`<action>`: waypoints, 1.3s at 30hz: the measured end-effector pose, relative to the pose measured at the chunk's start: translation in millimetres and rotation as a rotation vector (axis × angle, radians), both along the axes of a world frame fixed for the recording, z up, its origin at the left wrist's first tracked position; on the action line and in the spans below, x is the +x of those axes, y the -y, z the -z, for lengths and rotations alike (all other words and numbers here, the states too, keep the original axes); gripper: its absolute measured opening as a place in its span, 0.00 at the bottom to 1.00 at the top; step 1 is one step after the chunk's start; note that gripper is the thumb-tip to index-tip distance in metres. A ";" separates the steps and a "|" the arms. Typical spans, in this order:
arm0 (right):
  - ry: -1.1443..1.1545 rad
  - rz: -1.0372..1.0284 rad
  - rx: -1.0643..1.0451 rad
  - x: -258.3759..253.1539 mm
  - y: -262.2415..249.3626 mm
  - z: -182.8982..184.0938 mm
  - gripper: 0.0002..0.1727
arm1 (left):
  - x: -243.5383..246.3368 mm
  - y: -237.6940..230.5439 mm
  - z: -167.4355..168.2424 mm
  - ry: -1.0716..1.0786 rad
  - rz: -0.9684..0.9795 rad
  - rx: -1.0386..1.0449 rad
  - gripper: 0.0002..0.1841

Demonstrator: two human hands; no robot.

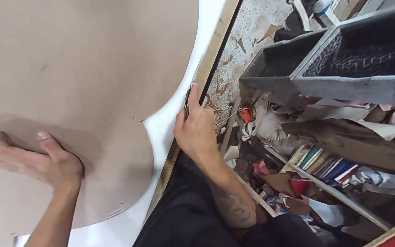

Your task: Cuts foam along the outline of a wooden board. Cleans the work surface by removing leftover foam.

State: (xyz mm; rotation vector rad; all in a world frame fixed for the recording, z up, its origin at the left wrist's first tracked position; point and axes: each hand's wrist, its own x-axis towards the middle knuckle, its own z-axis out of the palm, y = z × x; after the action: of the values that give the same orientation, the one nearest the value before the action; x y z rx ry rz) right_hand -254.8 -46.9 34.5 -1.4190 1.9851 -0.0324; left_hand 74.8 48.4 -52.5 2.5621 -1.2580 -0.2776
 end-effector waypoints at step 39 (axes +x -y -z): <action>0.101 -1.621 -0.259 -121.7 81.5 -2.2 0.31 | -135.0 -41.2 -15.8 0.099 -0.504 0.123 0.47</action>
State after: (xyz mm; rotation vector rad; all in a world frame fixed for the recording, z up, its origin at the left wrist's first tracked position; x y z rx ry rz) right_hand -376.6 -128.5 36.7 -2.6702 0.3014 0.3524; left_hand -60.3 89.7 -36.7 2.9168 -0.5972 -0.1252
